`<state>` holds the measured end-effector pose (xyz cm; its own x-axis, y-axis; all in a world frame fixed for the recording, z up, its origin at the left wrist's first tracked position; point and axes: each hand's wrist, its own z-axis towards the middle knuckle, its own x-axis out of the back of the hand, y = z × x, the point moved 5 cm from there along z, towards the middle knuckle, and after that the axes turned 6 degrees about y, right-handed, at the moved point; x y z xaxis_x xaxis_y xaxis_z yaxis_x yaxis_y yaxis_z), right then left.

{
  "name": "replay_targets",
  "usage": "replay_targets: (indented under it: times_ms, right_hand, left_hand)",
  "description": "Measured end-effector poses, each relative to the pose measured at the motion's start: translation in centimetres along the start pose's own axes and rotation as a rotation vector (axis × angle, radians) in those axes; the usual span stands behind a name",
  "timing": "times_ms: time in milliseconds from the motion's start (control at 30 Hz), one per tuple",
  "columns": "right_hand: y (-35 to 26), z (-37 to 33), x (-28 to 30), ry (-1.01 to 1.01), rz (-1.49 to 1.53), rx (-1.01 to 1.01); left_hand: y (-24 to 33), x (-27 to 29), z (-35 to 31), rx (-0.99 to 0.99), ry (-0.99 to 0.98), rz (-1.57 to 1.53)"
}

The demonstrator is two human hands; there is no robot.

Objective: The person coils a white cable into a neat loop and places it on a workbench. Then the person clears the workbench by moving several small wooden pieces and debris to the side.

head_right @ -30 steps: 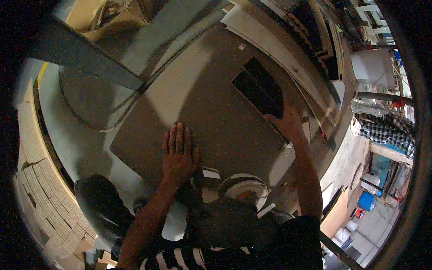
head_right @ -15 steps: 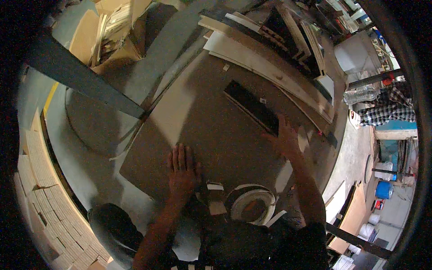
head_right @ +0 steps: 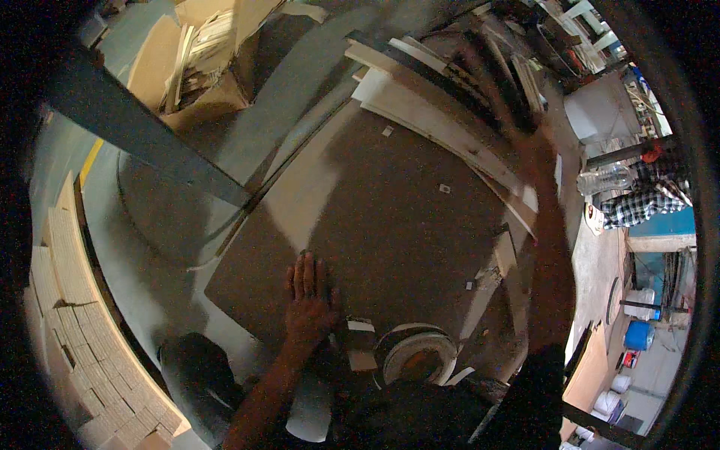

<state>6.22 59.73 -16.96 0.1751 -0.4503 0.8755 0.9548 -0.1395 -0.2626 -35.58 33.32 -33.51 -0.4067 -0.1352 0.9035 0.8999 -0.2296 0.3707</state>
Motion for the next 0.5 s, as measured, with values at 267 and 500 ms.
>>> replay_targets:
  times_ms: [267,500]
  right_hand:
    - [6.8,14.0,-3.5,0.093,-0.545,0.111]
    - [-5.7,-0.8,-15.5,0.042,-0.283,0.559]
  left_hand:
    - [0.5,-0.4,0.2,0.01,0.02,-0.029]
    - [0.0,-0.9,0.0,0.008,-0.002,0.005]
